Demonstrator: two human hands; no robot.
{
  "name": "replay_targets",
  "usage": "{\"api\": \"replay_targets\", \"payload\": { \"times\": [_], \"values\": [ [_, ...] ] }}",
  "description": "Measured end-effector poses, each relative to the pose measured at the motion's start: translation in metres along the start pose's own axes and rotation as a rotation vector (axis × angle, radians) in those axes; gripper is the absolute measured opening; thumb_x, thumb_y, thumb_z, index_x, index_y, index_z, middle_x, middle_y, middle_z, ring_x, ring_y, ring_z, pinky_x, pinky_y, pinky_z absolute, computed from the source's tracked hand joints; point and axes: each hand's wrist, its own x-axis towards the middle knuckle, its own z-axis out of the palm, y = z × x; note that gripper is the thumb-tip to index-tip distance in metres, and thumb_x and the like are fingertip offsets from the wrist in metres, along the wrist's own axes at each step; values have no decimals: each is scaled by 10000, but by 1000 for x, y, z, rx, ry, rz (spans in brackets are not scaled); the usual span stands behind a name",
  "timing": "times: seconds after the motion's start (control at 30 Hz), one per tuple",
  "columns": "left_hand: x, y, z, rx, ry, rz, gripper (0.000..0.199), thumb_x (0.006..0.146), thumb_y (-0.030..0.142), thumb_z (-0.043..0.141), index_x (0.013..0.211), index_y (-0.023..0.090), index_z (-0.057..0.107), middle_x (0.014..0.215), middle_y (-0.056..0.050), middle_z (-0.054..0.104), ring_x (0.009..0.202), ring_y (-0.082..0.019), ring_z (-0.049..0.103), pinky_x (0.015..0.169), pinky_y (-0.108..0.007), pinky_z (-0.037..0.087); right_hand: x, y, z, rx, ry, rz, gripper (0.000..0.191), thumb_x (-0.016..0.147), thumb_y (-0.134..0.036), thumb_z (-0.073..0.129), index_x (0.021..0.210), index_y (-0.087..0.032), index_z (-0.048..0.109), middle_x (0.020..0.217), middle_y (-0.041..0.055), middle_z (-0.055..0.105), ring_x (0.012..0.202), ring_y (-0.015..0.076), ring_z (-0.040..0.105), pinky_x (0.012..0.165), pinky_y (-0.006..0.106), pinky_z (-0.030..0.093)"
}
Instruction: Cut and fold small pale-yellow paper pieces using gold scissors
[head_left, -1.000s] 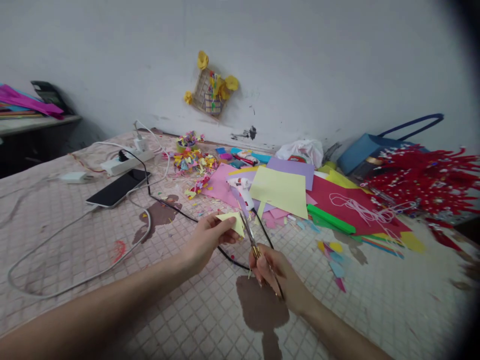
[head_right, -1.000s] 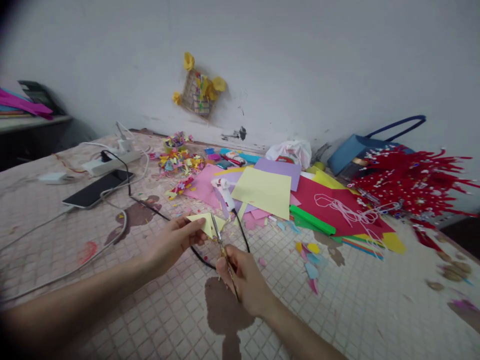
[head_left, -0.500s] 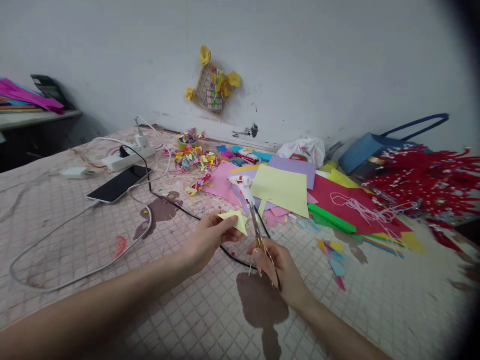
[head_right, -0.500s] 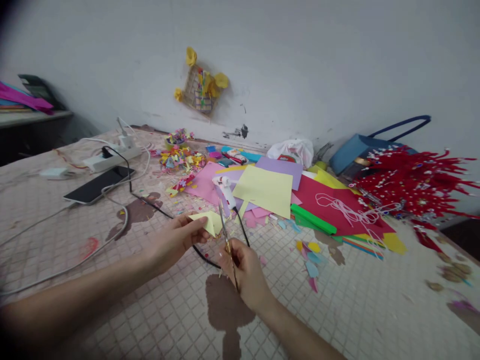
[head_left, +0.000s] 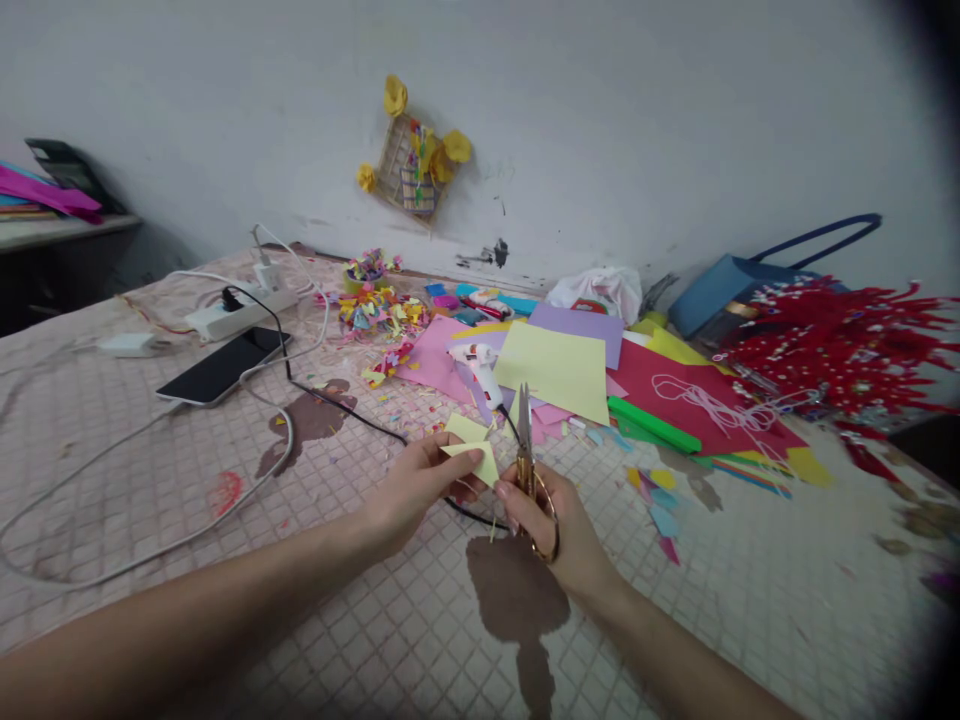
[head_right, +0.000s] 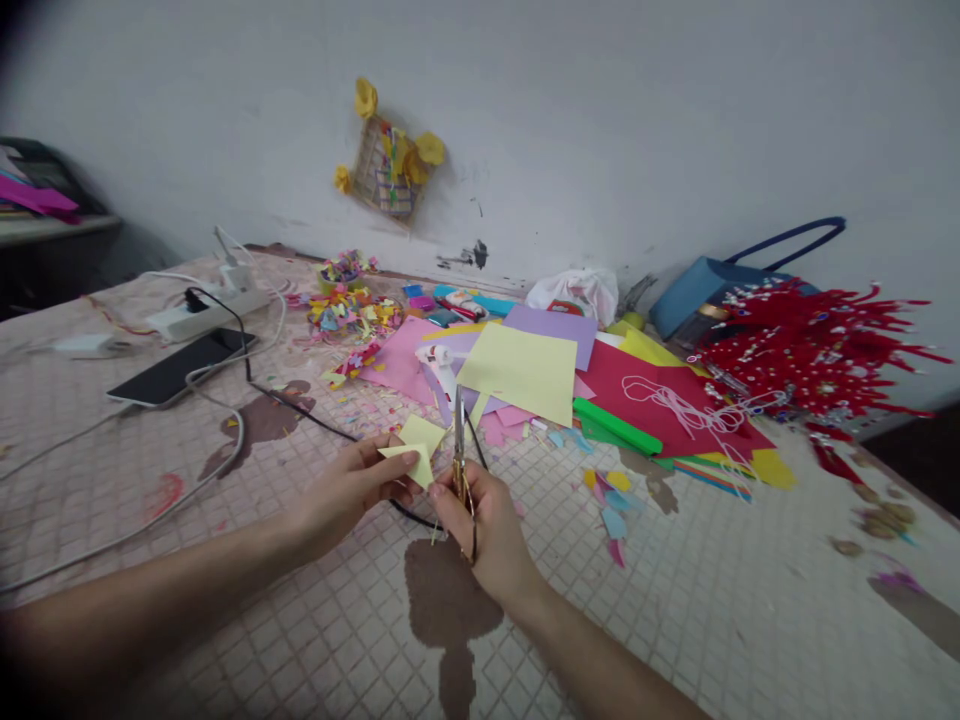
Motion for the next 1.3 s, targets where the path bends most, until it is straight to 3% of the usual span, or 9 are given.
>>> {"api": "replay_targets", "payload": {
  "times": [0.23, 0.4, 1.3],
  "values": [
    [4, 9, 0, -70, 64, 98, 155, 718, 267, 638, 725, 124, 578, 764, -42, 640, 700, -129, 589, 689, -263, 483, -5, -4, 2, 45, -106, 12, 341, 859, -473, 390, 703, -180, 465, 562, -46, 362, 529, 105, 343, 511, 244, 267],
    [3, 14, 2, -90, 73, 115, 150, 713, 255, 640, 691, 124, 569, 742, -39, 641, 693, -126, 590, 687, -260, 487, -7, -5, 1, -30, -148, 31, 382, 837, -517, 399, 683, -176, 474, 543, -45, 366, 522, 108, 347, 492, 245, 249],
    [4, 14, 2, -143, 90, 136, 132, 729, 233, 630, 702, 117, 570, 749, -35, 616, 692, -124, 588, 682, -265, 492, -6, 1, 3, -87, -133, 48, 366, 825, -483, 442, 628, -180, 388, 551, -51, 339, 511, 89, 309, 470, 231, 230]
  ]
}}
